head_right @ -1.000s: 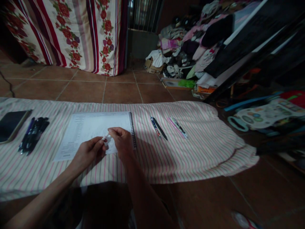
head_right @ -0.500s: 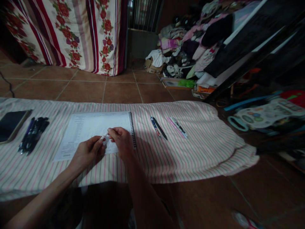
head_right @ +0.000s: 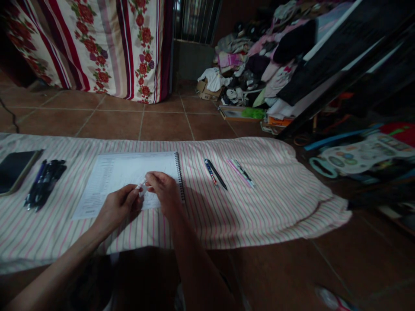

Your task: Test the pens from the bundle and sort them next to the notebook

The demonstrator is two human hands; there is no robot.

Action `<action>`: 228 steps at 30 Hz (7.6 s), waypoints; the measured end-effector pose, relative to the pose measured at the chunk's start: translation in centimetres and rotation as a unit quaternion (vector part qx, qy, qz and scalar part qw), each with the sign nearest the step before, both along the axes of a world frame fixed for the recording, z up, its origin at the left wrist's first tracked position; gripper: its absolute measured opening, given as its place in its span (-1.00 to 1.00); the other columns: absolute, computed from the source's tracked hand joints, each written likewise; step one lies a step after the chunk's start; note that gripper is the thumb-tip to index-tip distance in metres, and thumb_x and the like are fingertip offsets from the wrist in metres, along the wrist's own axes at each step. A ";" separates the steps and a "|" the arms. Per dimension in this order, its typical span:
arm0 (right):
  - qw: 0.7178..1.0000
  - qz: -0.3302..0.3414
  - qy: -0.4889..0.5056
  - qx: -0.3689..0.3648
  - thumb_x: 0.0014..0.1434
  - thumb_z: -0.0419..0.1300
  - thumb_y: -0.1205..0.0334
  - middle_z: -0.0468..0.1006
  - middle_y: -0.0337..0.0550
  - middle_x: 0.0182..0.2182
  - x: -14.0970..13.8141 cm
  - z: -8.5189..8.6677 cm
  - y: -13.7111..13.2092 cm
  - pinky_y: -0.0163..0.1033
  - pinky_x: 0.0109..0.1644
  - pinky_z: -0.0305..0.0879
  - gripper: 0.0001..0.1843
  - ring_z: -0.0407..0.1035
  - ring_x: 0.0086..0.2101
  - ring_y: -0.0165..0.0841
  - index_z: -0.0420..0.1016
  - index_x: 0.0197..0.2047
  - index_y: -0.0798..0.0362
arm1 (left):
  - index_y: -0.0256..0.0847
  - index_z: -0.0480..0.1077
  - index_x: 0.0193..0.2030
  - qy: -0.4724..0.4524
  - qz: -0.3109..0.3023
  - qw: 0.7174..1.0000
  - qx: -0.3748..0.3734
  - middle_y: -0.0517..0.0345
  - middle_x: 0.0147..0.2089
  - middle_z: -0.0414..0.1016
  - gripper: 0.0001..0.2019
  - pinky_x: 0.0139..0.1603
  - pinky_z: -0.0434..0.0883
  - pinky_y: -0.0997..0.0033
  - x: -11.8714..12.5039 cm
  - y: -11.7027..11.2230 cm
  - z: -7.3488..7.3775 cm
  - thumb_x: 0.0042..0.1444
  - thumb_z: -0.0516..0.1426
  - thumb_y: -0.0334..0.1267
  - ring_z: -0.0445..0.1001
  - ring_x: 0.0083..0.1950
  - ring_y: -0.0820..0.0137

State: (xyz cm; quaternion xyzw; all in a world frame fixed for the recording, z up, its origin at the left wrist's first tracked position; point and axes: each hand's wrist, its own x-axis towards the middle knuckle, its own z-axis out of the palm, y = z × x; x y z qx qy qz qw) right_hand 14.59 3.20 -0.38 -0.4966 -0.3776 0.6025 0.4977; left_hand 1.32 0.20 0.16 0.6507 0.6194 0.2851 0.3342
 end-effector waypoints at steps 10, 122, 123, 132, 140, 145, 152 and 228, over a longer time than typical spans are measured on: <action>0.992 -0.030 -0.118 0.032 -0.06 0.21 0.11 0.41 -0.29 -0.65 0.2 -0.2 0.3 -0.37 -0.50 0.14 -0.79 0.23 -0.59 -0.50 0.49 -0.51 0.10 | -0.23 0.40 -0.25 0.063 -0.010 0.998 0.017 0.11 -0.48 0.49 -0.68 -0.41 0.26 0.40 0.0 0.0 0.0 0.15 -0.12 -0.16 0.43 -0.46 0.35; 0.872 -0.022 -0.456 0.177 0.06 0.13 0.30 0.60 -0.17 -0.38 1.2 -1.3 0.6 -0.29 -0.24 0.32 -0.87 0.48 -0.36 -0.36 0.48 -0.30 0.04 | -0.23 0.38 -0.12 0.284 -0.016 0.956 0.073 0.02 -0.26 0.52 -0.67 -0.39 0.23 0.37 -1.7 -0.5 0.7 0.21 -0.14 -0.18 0.49 -0.30 0.26; 0.871 -0.020 -0.456 0.183 0.06 0.13 0.31 0.60 -0.16 -0.38 1.1 -1.4 0.7 -0.29 -0.24 0.32 -0.87 0.48 -0.36 -0.36 0.48 -0.31 0.04 | -0.22 0.37 -0.12 0.300 -0.018 0.951 0.078 0.03 -0.24 0.51 -0.67 -0.41 0.22 0.38 -1.7 -0.5 0.7 0.21 -0.14 -0.18 0.48 -0.30 0.26; 0.877 -0.012 -0.441 0.192 0.05 0.12 0.34 0.58 -0.17 -0.40 1.2 -1.9 0.8 -0.32 -0.27 0.33 -0.87 0.46 -0.37 -0.37 0.48 -0.31 0.07 | -0.16 0.39 -0.20 0.349 -0.023 0.933 0.086 0.13 -0.31 0.42 -0.71 -0.52 0.08 0.43 -1.4 -0.6 1.0 0.21 -0.12 -0.17 0.42 -0.40 0.36; 0.827 -0.006 -0.510 0.237 0.06 0.06 0.41 0.53 -0.10 -0.30 1.2 -2.4 0.7 -0.27 -0.16 0.29 -0.68 0.38 -0.36 -0.37 0.46 -0.11 0.09 | -0.15 0.39 -0.20 0.368 -0.015 0.925 0.093 0.13 -0.30 0.40 -0.73 -0.51 0.08 0.42 -1.1 -0.8 1.3 0.21 -0.11 -0.18 0.41 -0.34 0.34; 0.810 -0.007 -0.533 0.245 0.08 0.06 0.38 0.48 -0.05 -0.23 1.1 -2.9 0.6 -0.21 -0.11 0.27 -0.63 0.36 -0.31 -0.33 0.43 -0.02 0.09 | -0.17 0.39 -0.22 0.381 -0.018 0.920 0.089 0.11 -0.30 0.40 -0.72 -0.52 0.08 0.42 -1.1 -0.7 1.5 0.21 -0.12 -0.19 0.42 -0.31 0.33; 0.820 -0.028 -0.501 0.275 0.09 0.04 0.40 0.47 -0.04 -0.22 1.2 -3.0 0.7 -0.19 -0.06 0.29 -0.67 0.35 -0.25 -0.30 0.48 -0.09 0.09 | -0.17 0.39 -0.20 0.373 -0.017 0.923 0.091 0.10 -0.30 0.41 -0.71 -0.50 0.12 0.43 -1.3 -0.7 1.3 0.22 -0.13 -0.19 0.43 -0.30 0.33; 0.792 0.016 -0.449 0.414 0.11 0.13 0.42 0.53 -0.10 -0.25 1.5 -2.8 0.9 -0.17 -0.04 0.29 -0.86 0.37 -0.19 -0.32 0.50 -0.34 0.07 | -0.07 0.34 0.05 0.356 -0.067 0.916 0.169 0.13 -0.33 0.43 -0.67 -0.45 0.23 0.42 -2.2 -0.6 -0.3 0.24 -0.11 -0.15 0.42 -0.33 0.33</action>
